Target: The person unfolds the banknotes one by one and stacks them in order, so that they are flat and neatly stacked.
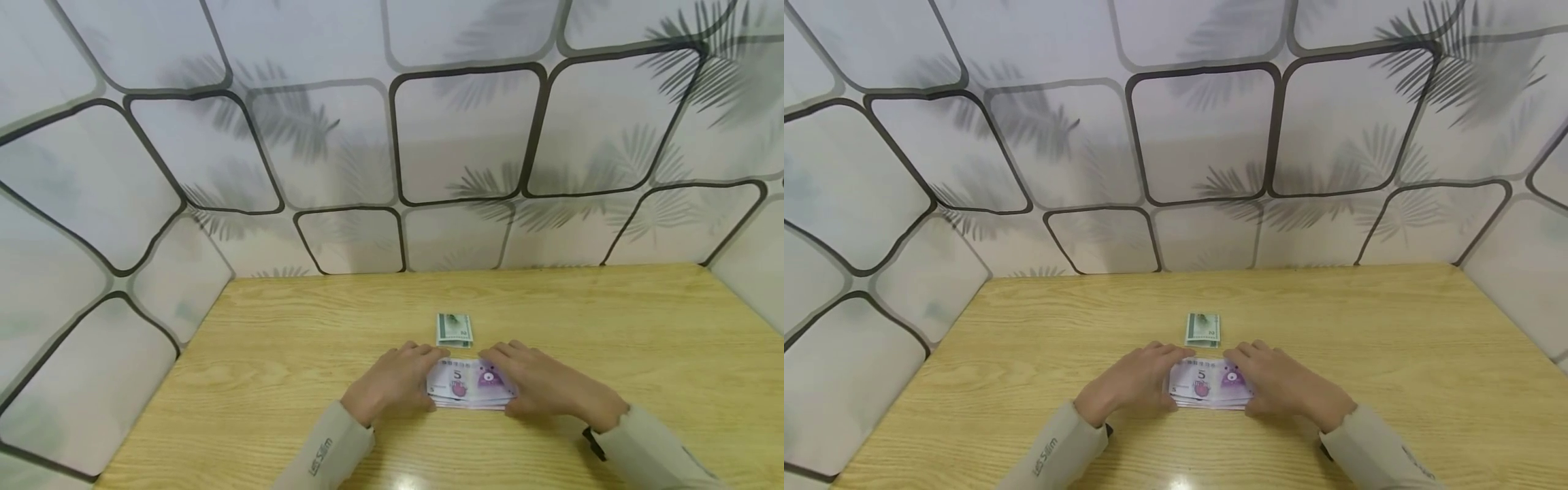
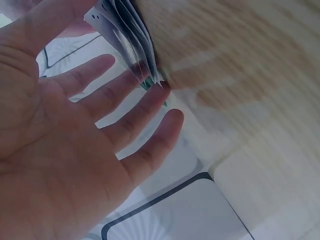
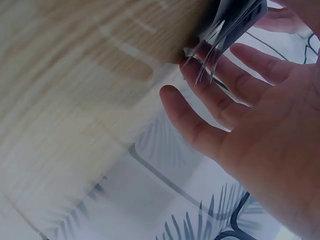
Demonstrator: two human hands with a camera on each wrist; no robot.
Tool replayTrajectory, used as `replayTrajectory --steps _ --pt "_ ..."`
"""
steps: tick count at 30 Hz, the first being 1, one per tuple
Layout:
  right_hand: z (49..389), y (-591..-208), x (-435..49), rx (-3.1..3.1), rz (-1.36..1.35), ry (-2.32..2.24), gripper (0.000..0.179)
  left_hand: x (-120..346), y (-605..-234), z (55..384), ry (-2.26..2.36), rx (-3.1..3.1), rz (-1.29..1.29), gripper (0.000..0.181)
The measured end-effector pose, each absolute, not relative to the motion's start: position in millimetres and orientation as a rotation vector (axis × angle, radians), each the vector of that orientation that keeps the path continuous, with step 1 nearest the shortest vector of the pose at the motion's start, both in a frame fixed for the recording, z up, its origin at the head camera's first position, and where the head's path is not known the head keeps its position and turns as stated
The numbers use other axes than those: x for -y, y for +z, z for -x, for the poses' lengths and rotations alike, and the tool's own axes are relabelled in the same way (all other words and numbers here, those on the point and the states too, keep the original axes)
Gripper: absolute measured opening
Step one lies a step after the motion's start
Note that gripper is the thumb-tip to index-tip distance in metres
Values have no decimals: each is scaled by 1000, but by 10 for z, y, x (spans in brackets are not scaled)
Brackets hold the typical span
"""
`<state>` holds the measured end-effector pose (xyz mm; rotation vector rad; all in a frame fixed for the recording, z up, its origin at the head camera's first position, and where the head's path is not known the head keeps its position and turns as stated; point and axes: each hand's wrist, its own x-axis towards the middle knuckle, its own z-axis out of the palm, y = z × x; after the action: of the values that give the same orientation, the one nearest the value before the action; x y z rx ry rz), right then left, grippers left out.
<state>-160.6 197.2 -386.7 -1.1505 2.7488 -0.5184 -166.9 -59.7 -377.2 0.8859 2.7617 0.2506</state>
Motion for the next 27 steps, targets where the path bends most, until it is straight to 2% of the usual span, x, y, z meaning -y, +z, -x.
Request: replayTrajectory --steps 4,10,17,22,27 --pt "1609 -3825 -1973 -2682 1110 -554 82 610 -3746 1698 338 -2717 -840 81" --pt "1694 -3694 -1994 -2580 1040 -635 84 675 -3688 1807 468 -2784 -833 52" --pt "1855 -3615 -2032 -2678 1018 -745 54 703 -3672 1921 595 -2876 -866 25" --pt "1967 -3655 -2053 -2732 973 -808 36 717 -3700 1988 661 -2882 -775 19" --pt "2096 -3658 -2072 -2725 934 -900 29 686 -3704 2131 593 -2939 -801 17"
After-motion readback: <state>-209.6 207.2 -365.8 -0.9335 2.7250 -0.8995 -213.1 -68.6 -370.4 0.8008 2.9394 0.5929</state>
